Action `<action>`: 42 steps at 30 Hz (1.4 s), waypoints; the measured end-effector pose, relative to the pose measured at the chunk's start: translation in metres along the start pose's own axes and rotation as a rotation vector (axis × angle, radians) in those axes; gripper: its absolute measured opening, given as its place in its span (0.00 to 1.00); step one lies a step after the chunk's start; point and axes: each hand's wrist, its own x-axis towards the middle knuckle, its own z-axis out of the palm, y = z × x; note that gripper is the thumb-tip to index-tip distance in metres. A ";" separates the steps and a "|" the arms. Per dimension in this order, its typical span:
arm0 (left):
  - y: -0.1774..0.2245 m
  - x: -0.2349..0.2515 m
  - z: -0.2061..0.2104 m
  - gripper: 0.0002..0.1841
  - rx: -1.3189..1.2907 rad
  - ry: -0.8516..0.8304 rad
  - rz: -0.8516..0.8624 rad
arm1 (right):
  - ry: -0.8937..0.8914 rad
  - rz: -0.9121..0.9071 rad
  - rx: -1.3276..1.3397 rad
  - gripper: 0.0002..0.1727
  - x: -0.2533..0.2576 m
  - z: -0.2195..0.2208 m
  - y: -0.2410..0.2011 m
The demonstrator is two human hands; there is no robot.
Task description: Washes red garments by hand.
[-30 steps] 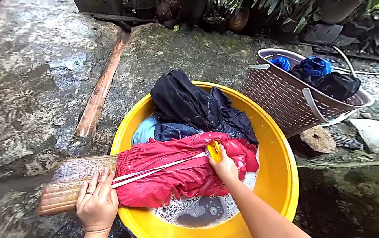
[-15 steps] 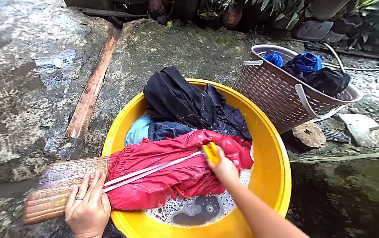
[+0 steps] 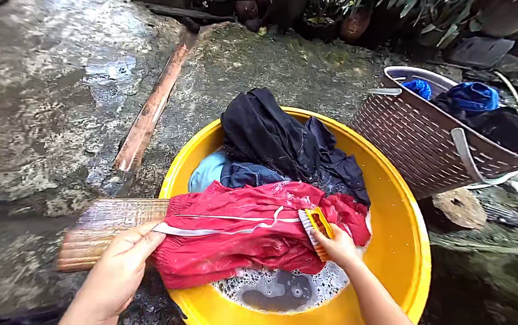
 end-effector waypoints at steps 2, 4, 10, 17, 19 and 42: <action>0.023 0.000 0.003 0.15 -0.136 -0.178 0.153 | -0.012 -0.003 0.210 0.21 -0.003 -0.025 0.009; 0.042 0.004 0.002 0.13 -0.301 -0.324 0.247 | 0.095 -0.027 0.394 0.20 -0.003 -0.062 0.001; 0.016 0.037 0.020 0.33 -0.650 0.071 0.088 | 0.415 -0.362 0.698 0.21 0.017 -0.123 -0.072; -0.032 0.042 0.074 0.20 -0.409 0.271 -0.409 | 0.178 -0.459 0.484 0.35 -0.085 0.039 -0.168; -0.028 0.048 0.068 0.20 -0.466 0.350 -0.320 | 0.140 -0.633 0.259 0.42 -0.112 0.107 -0.175; -0.034 0.063 -0.034 0.24 -0.624 0.450 0.142 | 0.112 -0.254 -0.250 0.31 -0.056 0.092 -0.092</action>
